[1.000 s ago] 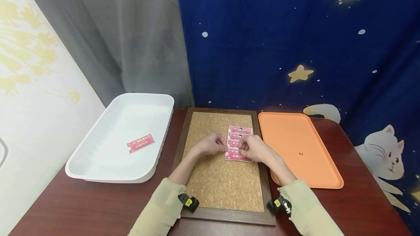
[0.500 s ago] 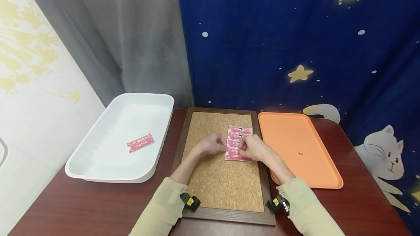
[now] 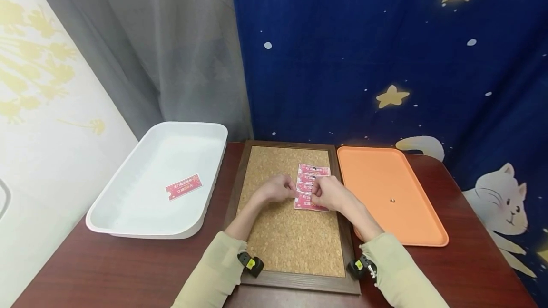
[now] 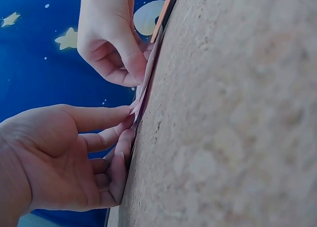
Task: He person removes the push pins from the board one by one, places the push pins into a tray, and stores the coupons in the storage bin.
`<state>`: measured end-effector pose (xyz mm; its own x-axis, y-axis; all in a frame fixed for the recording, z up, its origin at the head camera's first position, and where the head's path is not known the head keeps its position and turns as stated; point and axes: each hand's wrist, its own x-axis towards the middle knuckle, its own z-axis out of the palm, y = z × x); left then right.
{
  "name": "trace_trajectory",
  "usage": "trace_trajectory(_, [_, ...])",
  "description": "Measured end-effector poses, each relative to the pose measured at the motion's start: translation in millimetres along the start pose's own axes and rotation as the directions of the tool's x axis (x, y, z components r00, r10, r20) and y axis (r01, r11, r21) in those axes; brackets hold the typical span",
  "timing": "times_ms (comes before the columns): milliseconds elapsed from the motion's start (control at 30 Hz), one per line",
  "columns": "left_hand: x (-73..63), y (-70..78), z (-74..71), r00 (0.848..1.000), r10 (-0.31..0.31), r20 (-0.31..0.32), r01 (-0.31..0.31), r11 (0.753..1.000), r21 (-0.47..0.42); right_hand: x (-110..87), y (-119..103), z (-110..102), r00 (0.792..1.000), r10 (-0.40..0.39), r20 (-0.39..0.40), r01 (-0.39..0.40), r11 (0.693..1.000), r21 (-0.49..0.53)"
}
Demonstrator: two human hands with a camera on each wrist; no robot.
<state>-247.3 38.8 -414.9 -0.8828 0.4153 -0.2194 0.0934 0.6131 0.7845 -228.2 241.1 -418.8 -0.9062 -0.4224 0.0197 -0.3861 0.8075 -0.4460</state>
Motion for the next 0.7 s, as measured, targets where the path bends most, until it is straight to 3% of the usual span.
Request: trace_trajectory(700, [0.8, 0.3, 2.0, 0.999, -0.04, -0.011, 0.04, 0.999, -0.015, -3.1, -6.8, 3.0, 0.998, -0.017, -0.06, 0.016, 1.0, -0.013])
